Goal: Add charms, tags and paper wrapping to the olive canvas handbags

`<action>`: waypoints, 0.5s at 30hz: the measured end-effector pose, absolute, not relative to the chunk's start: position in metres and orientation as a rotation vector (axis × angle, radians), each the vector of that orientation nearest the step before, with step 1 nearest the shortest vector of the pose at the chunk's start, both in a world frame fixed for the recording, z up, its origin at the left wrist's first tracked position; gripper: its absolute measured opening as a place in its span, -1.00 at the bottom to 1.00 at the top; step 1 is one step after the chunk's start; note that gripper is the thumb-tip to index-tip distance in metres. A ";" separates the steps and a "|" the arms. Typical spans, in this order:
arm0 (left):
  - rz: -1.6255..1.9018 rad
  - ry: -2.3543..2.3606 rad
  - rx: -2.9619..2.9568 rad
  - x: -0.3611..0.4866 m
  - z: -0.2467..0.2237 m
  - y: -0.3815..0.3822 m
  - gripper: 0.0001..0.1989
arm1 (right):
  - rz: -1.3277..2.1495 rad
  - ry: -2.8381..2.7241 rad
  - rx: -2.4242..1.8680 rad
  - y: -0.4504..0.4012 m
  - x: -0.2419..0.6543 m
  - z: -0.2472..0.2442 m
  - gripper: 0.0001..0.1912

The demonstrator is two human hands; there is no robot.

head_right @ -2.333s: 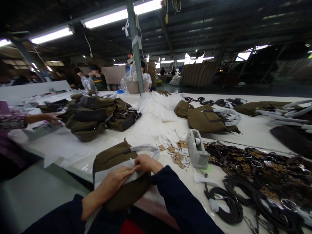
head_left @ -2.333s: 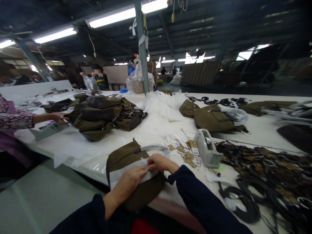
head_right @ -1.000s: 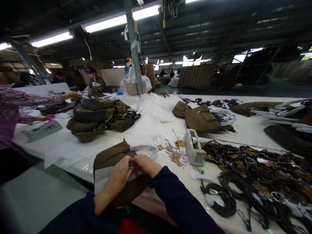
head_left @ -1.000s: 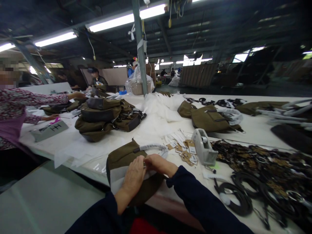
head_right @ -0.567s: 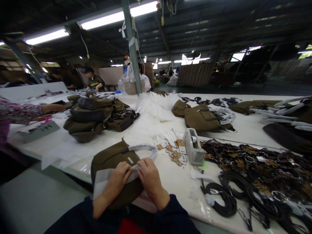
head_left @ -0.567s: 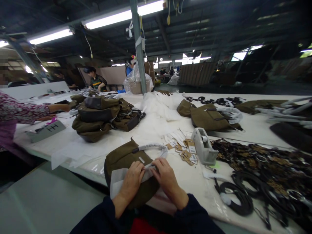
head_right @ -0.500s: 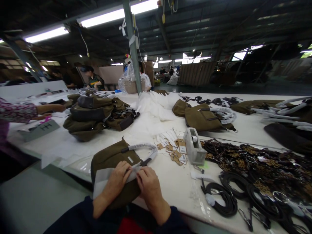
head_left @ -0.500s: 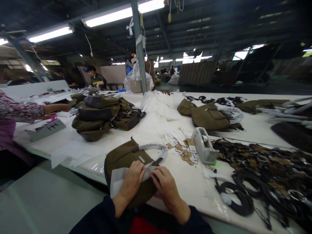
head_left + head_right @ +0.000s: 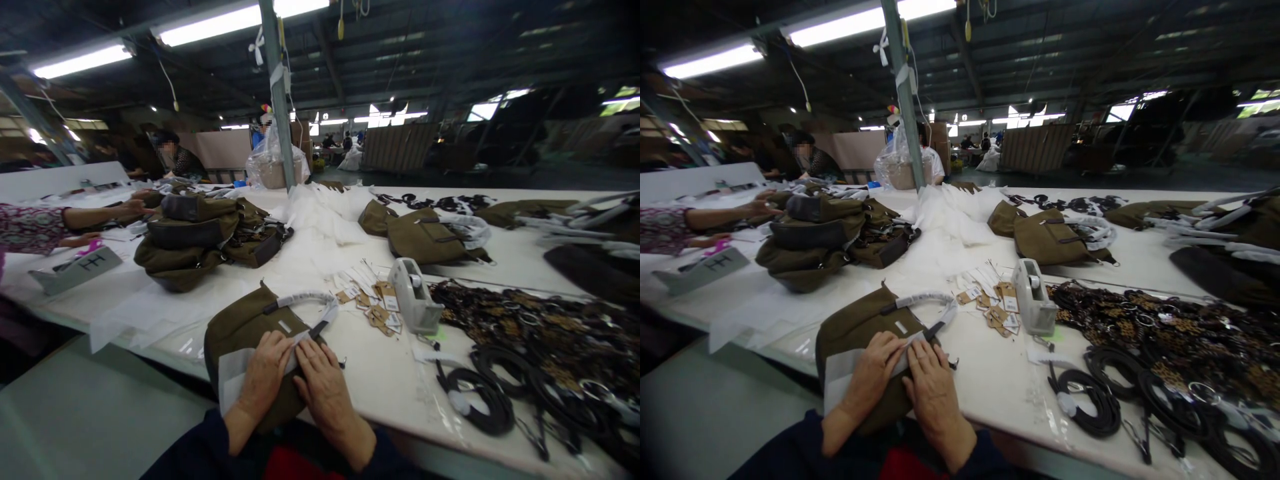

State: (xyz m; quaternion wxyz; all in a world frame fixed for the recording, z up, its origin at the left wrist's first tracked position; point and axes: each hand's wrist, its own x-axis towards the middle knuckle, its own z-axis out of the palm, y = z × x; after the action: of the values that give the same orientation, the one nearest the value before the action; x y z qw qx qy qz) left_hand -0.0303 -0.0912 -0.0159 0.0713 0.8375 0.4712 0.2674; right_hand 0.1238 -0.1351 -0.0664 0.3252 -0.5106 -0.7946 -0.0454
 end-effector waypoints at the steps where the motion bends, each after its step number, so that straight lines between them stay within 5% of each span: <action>1: 0.804 1.420 2.525 -0.030 -0.017 -0.091 -0.82 | -0.113 -2.074 -1.345 -0.135 0.122 -0.067 -0.46; 15: 0.871 1.390 2.499 -0.033 -0.028 -0.089 -0.80 | 0.066 -2.029 -1.469 -0.132 0.111 -0.059 -0.37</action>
State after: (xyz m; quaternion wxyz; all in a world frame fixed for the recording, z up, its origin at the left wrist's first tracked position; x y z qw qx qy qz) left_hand -0.0329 -0.0888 -0.0276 0.0761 0.8335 0.4638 0.2904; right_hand 0.1112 -0.1325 -0.0587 0.3123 -0.5569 -0.7692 0.0252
